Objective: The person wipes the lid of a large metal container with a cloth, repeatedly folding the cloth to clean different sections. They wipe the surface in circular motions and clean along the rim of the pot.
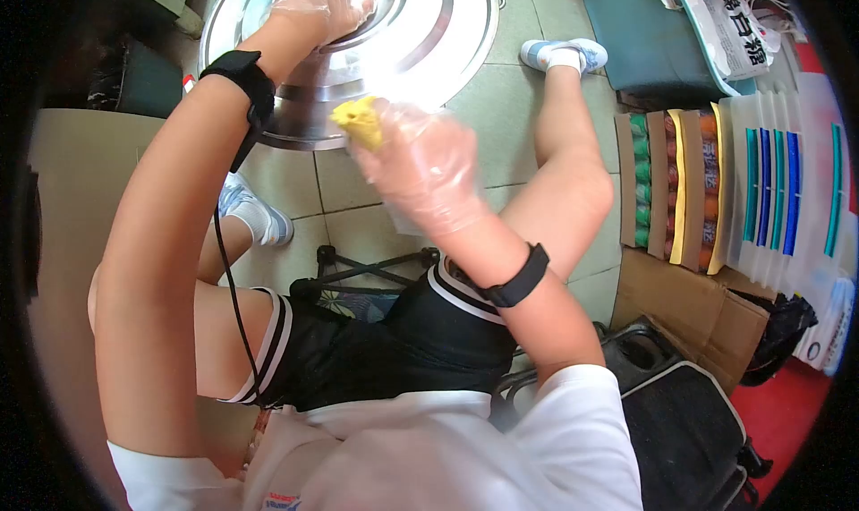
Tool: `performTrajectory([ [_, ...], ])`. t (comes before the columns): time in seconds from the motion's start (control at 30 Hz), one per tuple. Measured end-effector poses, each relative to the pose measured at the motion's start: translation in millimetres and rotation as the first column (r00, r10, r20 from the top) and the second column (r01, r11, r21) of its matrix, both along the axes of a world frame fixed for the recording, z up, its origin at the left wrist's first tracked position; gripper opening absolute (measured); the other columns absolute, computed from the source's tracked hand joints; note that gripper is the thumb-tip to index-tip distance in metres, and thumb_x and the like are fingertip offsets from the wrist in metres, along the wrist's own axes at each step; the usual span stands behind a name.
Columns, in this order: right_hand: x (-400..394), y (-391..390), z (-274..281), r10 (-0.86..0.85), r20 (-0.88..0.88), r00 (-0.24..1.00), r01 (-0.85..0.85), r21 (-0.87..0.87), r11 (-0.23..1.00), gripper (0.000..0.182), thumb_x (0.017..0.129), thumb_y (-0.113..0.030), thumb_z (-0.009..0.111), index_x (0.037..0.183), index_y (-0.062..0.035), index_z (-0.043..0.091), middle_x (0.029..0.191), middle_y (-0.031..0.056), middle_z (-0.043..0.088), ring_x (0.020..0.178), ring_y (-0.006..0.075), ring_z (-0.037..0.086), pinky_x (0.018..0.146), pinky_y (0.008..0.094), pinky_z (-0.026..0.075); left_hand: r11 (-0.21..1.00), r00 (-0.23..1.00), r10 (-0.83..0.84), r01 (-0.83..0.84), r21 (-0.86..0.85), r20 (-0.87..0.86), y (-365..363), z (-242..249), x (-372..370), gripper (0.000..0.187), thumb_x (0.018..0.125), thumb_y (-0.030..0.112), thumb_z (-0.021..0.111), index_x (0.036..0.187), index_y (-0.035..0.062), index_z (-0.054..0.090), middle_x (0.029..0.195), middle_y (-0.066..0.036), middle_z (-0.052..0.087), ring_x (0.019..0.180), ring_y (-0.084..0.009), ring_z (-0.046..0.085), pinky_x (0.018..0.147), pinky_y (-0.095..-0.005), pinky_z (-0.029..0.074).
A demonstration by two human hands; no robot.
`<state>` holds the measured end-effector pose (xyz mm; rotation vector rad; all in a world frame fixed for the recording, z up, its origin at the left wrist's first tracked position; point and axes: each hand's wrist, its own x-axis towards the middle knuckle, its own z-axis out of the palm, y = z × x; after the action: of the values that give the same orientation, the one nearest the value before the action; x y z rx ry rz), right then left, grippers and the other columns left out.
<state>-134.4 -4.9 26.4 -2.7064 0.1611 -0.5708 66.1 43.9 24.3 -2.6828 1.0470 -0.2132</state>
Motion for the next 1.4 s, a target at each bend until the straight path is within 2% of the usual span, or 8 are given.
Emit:
performTrajectory([
  [0.17,10,-69,-3,-0.232,-0.212,0.949,0.231,-0.032,0.972,0.034,0.083,-0.036,0.063,0.090,-0.0037,0.068,0.074,0.0201,0.064,0.071,0.0360,0.064,0.064,0.0393,0.051,0.980,0.991,-0.100,0.113,0.162,-0.088,-1,9,1,0.033,0.086,0.029,0.045,0.095,0.0108,0.071,0.096,-0.011,0.070,0.086,-0.0247,0.067,0.067,-0.0442,0.049],
  [0.43,43,-99,2,-0.493,-0.185,0.850,0.471,-0.151,0.869,0.040,0.080,-0.042,0.061,0.089,-0.0042,0.069,0.077,0.0227,0.065,0.077,0.0375,0.064,0.073,0.0446,0.050,1.000,0.993,0.007,-0.004,0.028,-0.114,-4,-4,6,0.034,0.086,0.030,0.044,0.097,0.0111,0.071,0.099,-0.012,0.069,0.092,-0.0263,0.066,0.074,-0.0437,0.049],
  [0.53,26,-80,0,-0.399,-0.195,0.896,0.415,0.047,0.909,0.036,0.078,-0.038,0.064,0.090,-0.0045,0.069,0.077,0.0214,0.065,0.074,0.0375,0.064,0.070,0.0435,0.051,0.999,0.989,0.021,-0.014,0.045,-0.148,-4,-1,8,0.036,0.087,0.031,0.043,0.097,0.0103,0.071,0.101,-0.014,0.068,0.094,-0.0268,0.066,0.077,-0.0429,0.049],
  [0.87,-3,10,-10,-0.009,0.067,0.998,0.013,-0.060,0.998,0.026,0.070,-0.028,0.074,0.085,-0.0075,0.069,0.073,0.0104,0.066,0.062,0.0289,0.064,0.056,0.0370,0.051,0.999,0.995,0.003,0.001,0.047,-0.097,-3,8,1,0.034,0.086,0.028,0.043,0.095,0.0111,0.071,0.096,-0.012,0.070,0.088,-0.0252,0.067,0.072,-0.0412,0.049],
  [1.0,-1,-15,-2,-0.019,0.022,1.000,0.019,0.009,1.000,0.026,0.073,-0.029,0.072,0.085,-0.0068,0.069,0.074,0.0120,0.067,0.065,0.0301,0.065,0.058,0.0381,0.052,1.000,0.996,-0.017,0.019,0.025,-0.088,-1,10,-1,0.033,0.086,0.028,0.044,0.093,0.0113,0.071,0.093,-0.011,0.070,0.085,-0.0250,0.067,0.071,-0.0409,0.049],
  [1.17,9,-78,-4,-0.376,-0.162,0.912,0.385,0.026,0.922,0.025,0.078,-0.030,0.066,0.088,-0.0065,0.069,0.072,0.0152,0.066,0.064,0.0315,0.065,0.059,0.0408,0.052,0.999,0.997,-0.041,0.040,-0.016,-0.066,-1,0,4,0.030,0.085,0.026,0.045,0.091,0.0115,0.071,0.092,-0.011,0.070,0.083,-0.0239,0.067,0.064,-0.0427,0.049],
  [1.27,8,-55,-3,-0.344,-0.083,0.935,0.330,-0.139,0.933,0.023,0.079,-0.030,0.066,0.085,-0.0071,0.069,0.070,0.0159,0.065,0.064,0.0311,0.065,0.058,0.0408,0.052,0.995,0.995,-0.074,0.078,0.064,-0.063,0,-1,3,0.031,0.086,0.026,0.044,0.092,0.0109,0.070,0.093,-0.011,0.070,0.083,-0.0238,0.067,0.063,-0.0437,0.049],
  [1.4,-2,1,-2,-0.088,-0.050,0.995,0.086,-0.043,0.995,0.025,0.072,-0.025,0.071,0.087,-0.0068,0.065,0.069,0.0123,0.063,0.063,0.0292,0.063,0.057,0.0380,0.050,0.983,0.994,-0.108,0.111,0.149,-0.033,-3,4,4,0.033,0.087,0.028,0.044,0.093,0.0107,0.070,0.096,-0.011,0.070,0.083,-0.0239,0.067,0.063,-0.0441,0.050],
])
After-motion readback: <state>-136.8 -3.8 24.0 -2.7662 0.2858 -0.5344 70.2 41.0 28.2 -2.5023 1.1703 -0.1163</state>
